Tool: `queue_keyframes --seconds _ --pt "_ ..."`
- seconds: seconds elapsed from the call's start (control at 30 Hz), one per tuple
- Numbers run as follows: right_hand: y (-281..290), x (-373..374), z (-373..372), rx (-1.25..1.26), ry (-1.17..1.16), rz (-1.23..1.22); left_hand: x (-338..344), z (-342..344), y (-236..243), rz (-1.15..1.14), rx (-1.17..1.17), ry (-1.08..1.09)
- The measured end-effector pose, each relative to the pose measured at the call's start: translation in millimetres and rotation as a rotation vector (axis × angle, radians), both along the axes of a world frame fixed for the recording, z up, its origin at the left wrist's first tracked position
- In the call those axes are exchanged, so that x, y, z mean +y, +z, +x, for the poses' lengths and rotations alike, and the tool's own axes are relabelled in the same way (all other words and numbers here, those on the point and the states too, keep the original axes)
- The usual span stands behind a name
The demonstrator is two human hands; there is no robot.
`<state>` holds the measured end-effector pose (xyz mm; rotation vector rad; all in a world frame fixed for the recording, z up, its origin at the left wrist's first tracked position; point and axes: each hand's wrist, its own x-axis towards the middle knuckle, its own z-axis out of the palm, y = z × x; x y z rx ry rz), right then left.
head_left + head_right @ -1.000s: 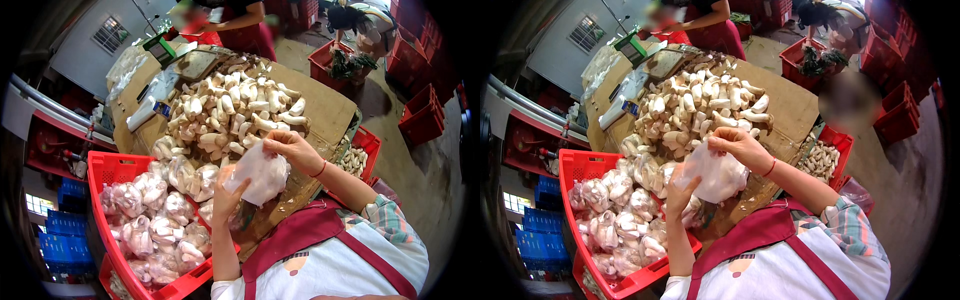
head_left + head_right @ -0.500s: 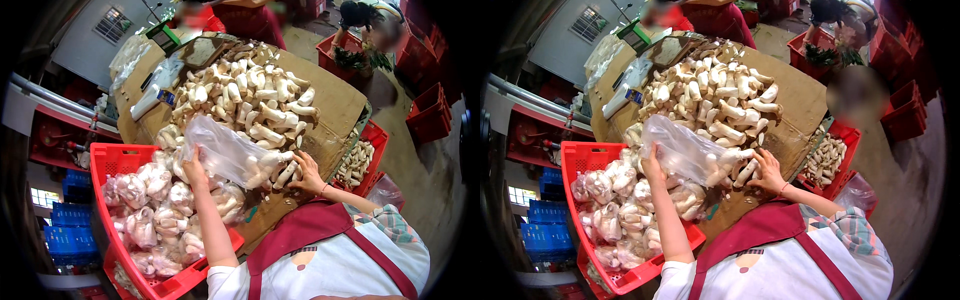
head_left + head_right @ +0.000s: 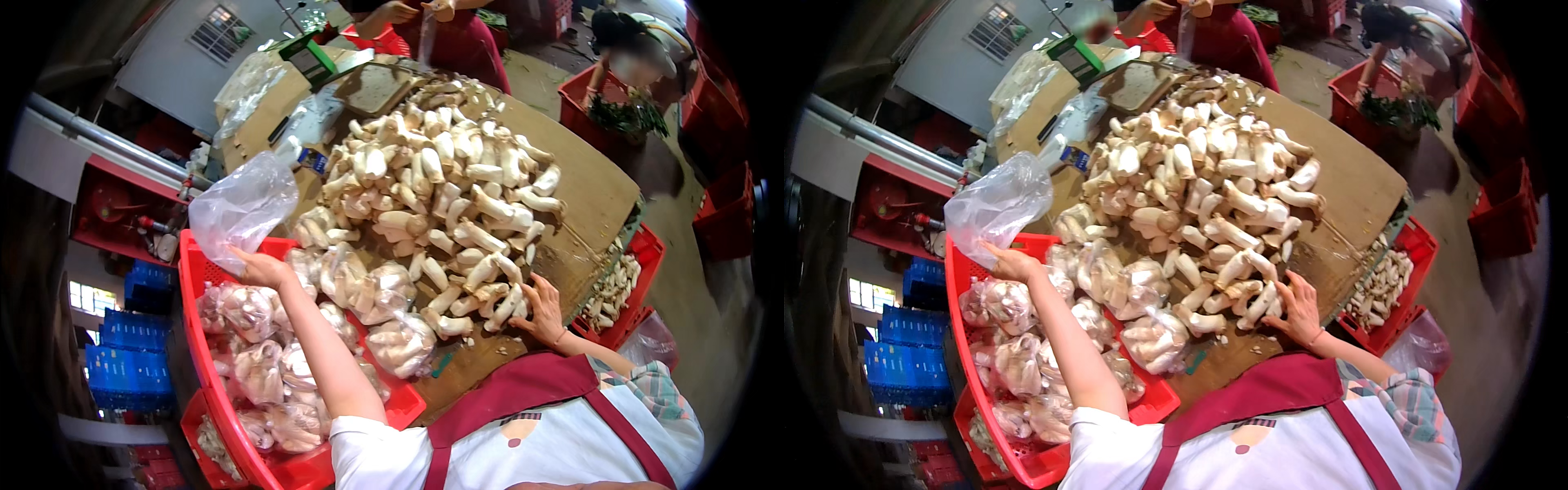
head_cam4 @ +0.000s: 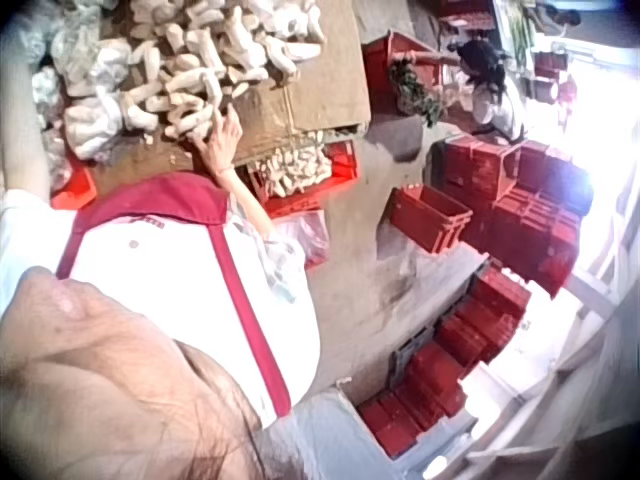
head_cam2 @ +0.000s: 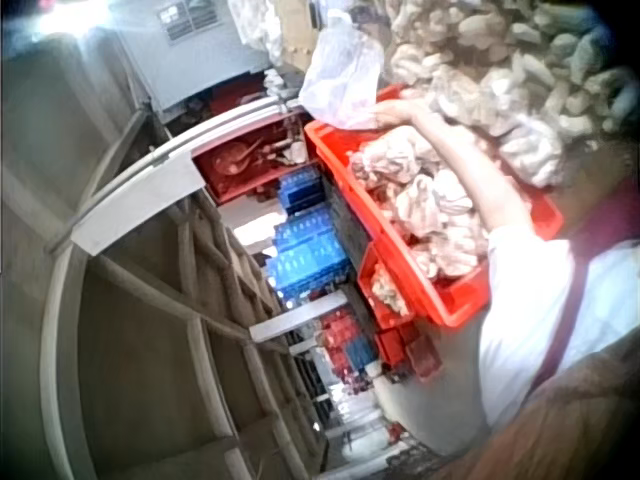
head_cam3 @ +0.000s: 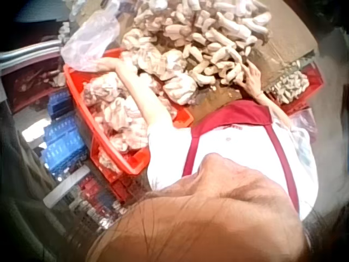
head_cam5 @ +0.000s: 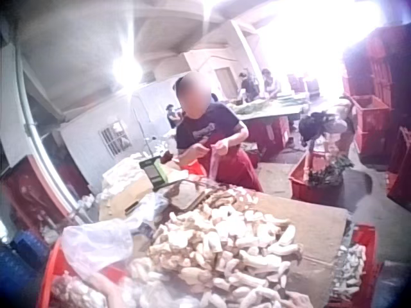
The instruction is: The person sorts mushrooms on a table, trims their stems, and places them into plastic bags one at a time.
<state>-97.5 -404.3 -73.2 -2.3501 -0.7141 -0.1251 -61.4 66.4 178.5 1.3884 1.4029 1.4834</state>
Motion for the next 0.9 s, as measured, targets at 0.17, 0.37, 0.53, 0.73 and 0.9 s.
queue_keyframes --seconds 0.17,0.37,0.53,0.73,0.9 --pt "5.8 3.3 0.4 0.019 -0.001 -0.032 47.5 34.3 -22.9 1.008 0.090 -0.086" --pt "6.2 5.8 2.7 0.026 0.000 -0.065 69.0 79.3 -80.6 0.916 0.351 -0.385" --pt "0.2 5.9 4.6 0.000 0.017 -0.073 85.9 96.8 -108.7 0.810 0.354 -0.319" --pt "-0.2 5.4 5.5 0.024 0.013 -0.088 94.8 94.6 -112.8 0.837 0.341 -0.380" --pt "-3.9 2.7 6.1 0.017 0.030 -0.089 11.3 78.3 -63.5 0.893 0.225 -0.416"
